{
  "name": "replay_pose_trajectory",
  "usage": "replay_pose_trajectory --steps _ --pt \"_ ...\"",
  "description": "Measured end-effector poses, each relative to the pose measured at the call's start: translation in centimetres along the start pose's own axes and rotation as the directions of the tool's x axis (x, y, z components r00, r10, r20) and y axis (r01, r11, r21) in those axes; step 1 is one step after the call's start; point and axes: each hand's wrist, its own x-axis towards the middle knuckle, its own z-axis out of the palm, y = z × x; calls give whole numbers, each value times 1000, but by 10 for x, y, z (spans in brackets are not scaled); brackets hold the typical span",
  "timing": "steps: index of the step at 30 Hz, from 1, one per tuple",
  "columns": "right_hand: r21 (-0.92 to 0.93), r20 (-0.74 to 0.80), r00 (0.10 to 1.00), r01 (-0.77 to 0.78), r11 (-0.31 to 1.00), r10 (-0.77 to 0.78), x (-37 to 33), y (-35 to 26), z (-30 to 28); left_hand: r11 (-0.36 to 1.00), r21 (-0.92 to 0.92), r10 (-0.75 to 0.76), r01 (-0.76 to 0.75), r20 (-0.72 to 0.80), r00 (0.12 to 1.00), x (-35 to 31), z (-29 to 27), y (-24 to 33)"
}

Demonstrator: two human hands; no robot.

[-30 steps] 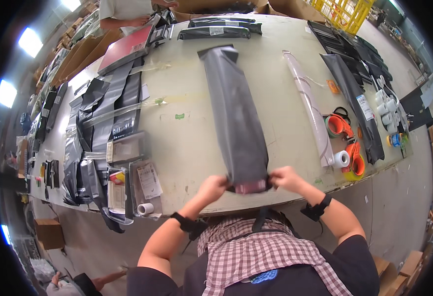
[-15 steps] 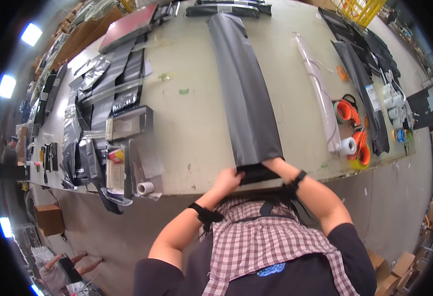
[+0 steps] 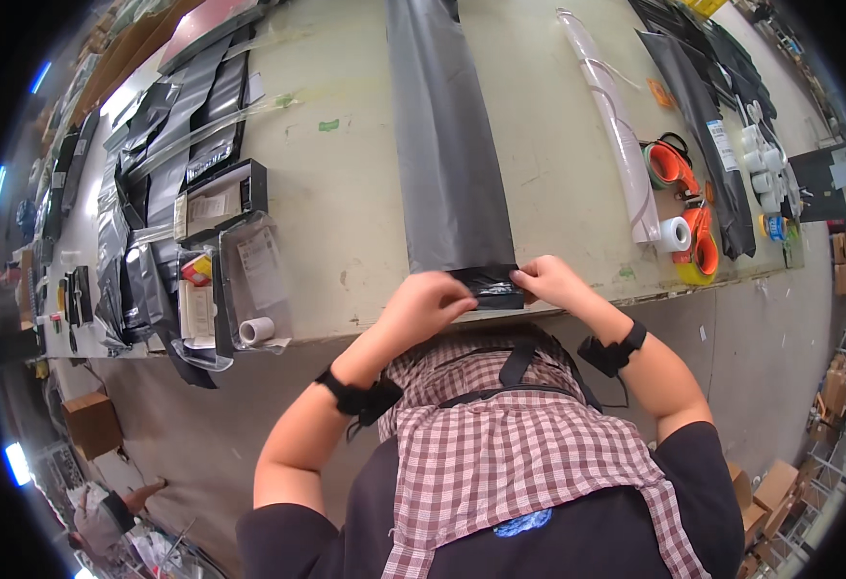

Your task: The person places long cylindrical and sheet-like plastic components into black plastic sleeves, seals the sleeves with adhesive, and applies shipping labels to the finished packages.

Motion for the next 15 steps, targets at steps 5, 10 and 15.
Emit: replay_pose_trajectory --steps 5,10,15 --pt "698 218 973 -212 684 79 -4 8 10 952 72 303 -296 -338 891 39 41 4" --pt "786 182 983 -134 604 -18 -9 9 14 958 196 269 -210 -362 892 41 62 4" --pt "727 149 989 -125 675 22 -4 4 22 963 176 258 -205 -371 892 34 62 0"
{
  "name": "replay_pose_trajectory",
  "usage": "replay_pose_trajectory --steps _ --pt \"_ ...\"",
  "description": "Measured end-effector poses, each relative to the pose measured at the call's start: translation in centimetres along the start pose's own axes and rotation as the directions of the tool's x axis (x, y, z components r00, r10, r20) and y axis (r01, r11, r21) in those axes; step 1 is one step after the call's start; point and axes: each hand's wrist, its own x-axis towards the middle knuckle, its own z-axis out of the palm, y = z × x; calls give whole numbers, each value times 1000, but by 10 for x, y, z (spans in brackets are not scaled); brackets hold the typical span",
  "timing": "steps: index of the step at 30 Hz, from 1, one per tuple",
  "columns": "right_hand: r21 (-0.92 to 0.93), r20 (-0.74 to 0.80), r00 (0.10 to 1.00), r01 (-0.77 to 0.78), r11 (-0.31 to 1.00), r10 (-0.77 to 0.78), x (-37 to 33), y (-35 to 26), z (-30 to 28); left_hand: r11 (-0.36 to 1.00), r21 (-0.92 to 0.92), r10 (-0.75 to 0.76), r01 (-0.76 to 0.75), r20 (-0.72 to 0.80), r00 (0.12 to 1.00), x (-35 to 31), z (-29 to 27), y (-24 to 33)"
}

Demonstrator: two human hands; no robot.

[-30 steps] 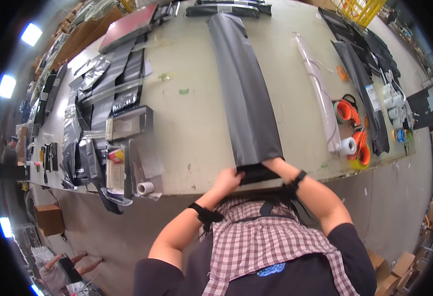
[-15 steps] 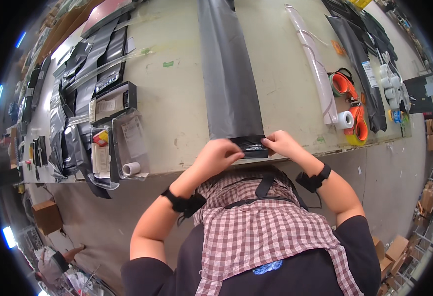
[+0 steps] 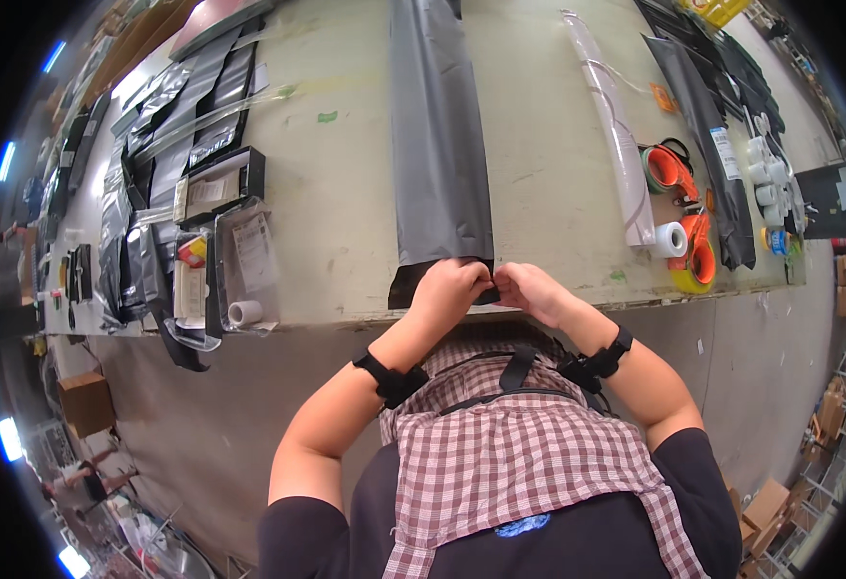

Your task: The person places long cylindrical and sheet-like plastic components into black plastic sleeves, seals the sleeves with adhesive, and applies shipping labels to the finished packages.

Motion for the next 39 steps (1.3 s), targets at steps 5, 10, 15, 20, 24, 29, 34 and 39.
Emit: replay_pose_trajectory --steps 5,10,15,20,24,29,34,39 --pt "-234 64 990 134 963 -122 15 5 4 998 31 52 -46 -200 978 -17 -7 -1" --pt "-296 115 963 267 917 -243 19 5 11 997 73 -2 28 -346 938 -75 -21 -17" --pt "-484 186 963 262 835 -195 27 3 51 989 144 72 -21 -356 932 -85 -28 -12" --pt "-674 255 914 402 620 -316 42 5 38 947 305 128 -100 -73 989 -134 -44 -33" --pt "-656 310 904 427 622 -294 23 -2 11 638 666 -744 386 407 529 -354 -34 -106" --pt "-704 387 677 656 274 -627 1 -16 -9 376 890 -759 259 456 -464 -456 -92 -73" --pt "-752 639 414 514 -413 -648 13 -49 31 863 344 -427 370 104 898 -197 -155 -57" --pt "-550 779 449 157 -820 -437 52 -36 48 300 830 284 -470 393 875 -21 -156 -83"
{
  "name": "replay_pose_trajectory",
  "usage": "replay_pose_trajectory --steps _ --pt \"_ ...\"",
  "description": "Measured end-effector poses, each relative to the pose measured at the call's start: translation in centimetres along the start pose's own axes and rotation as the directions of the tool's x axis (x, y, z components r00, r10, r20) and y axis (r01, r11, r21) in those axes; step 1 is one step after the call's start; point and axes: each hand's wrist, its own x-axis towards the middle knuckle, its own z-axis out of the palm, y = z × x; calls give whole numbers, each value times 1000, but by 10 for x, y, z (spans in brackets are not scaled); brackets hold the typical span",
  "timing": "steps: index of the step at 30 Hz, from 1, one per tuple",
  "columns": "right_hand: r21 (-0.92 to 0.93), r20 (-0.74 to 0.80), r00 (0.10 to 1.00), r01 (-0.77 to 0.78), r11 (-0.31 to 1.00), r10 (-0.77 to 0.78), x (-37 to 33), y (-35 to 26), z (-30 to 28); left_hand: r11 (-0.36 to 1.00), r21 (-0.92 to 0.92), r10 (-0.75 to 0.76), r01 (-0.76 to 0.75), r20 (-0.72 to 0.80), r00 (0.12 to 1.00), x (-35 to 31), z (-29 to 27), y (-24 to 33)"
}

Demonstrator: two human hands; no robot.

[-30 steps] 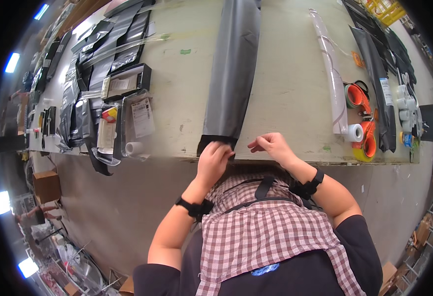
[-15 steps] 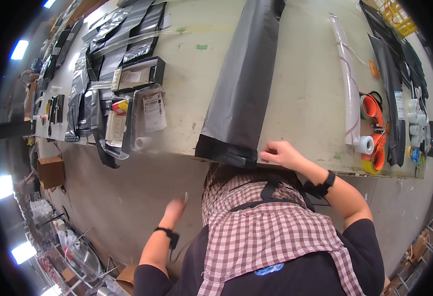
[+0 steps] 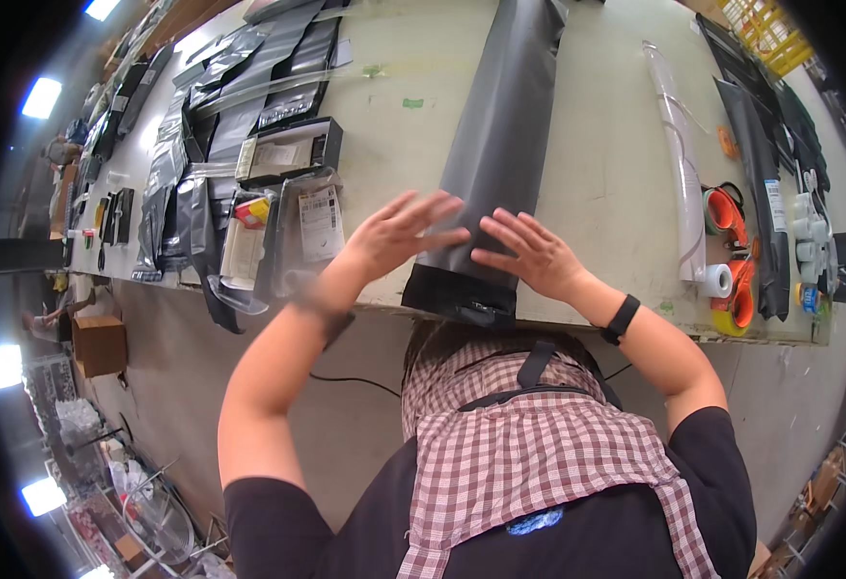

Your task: The person places long cylindrical and sheet-like plastic components into black plastic sleeves, seals the sleeves with adhesive, and applies shipping labels to the finished packages.

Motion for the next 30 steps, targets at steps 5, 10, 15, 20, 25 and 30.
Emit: replay_pose_trajectory --steps 5,10,15,20,25,30 --pt "212 -136 989 92 973 -64 -12 -11 6 919 -261 273 -296 -121 954 24 39 -1" --pt "808 -27 930 -196 556 368 -23 -4 -6 490 -870 13 62 78 997 20 20 3" --pt "987 68 473 -161 9 879 -8 -2 0 -379 -918 -801 -116 263 538 56 8 37" --pt "908 8 231 -410 90 973 12 22 -2 -319 -932 -861 170 360 359 104 28 21" --pt "765 173 204 -644 -1 964 14 32 72 -359 -827 -804 433 510 307 127 108 42" --pt "738 440 252 -649 -186 862 16 54 72 -684 -633 -521 363 772 363 135 110 22"
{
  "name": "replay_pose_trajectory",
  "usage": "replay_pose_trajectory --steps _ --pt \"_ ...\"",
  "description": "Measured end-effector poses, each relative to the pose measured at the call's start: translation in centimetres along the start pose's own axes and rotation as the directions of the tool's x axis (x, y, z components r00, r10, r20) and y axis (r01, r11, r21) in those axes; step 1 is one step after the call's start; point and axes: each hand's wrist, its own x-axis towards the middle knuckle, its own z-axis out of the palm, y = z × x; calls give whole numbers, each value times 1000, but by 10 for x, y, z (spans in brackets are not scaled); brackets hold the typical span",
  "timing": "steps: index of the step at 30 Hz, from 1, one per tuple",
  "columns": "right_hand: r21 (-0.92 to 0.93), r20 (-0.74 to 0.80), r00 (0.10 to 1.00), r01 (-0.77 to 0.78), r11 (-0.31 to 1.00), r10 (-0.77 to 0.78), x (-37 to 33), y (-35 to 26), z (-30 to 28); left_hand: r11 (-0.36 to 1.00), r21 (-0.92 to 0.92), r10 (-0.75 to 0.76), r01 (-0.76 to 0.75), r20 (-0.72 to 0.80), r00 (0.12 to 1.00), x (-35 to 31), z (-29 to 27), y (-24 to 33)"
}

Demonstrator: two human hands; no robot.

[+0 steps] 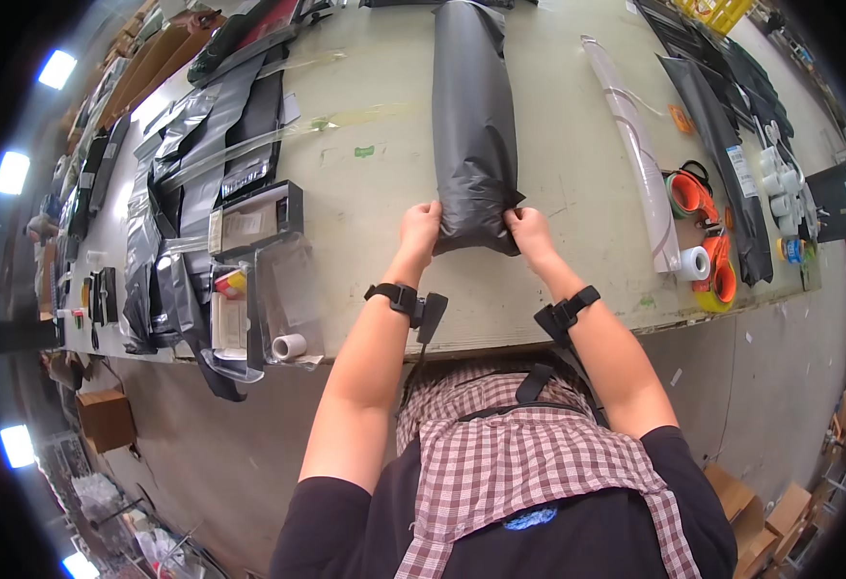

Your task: The person places long cylindrical and sheet-like plastic components into black plastic sleeves, seals the sleeves with adhesive, and applies shipping labels to the finished packages.

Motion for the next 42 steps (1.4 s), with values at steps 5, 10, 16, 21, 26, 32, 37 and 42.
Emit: replay_pose_trajectory --steps 5,10,16,21,26,32,37,42 --pt "-338 -35 927 340 877 -373 -38 0 -12 775 580 296 -250 16 955 -48 2 5" --pt "-394 150 967 249 885 -206 -88 29 -40 548 787 106 -284 272 956 -113 8 -5" --pt "-726 435 889 441 527 -144 -66 12 -53 438 767 582 -469 156 798 -76 -50 -17" --pt "-782 475 879 438 443 -29 -68 -4 -58 397 848 588 351 -528 612 -78 -171 -33" --pt "-706 474 873 454 543 -114 -68 -20 -77 437 823 382 363 -535 753 -89 -190 -42" --pt "-424 392 878 437 793 -274 -63 -48 -97 399 843 372 360 -508 777 -98 -182 -24" --pt "-354 381 871 448 821 -311 -61 -62 -101 414 855 407 313 -481 777 -97 -190 -30" --pt "-288 402 845 482 827 -352 -65 -76 -101 509 861 576 16 -354 737 -96 -219 -54"
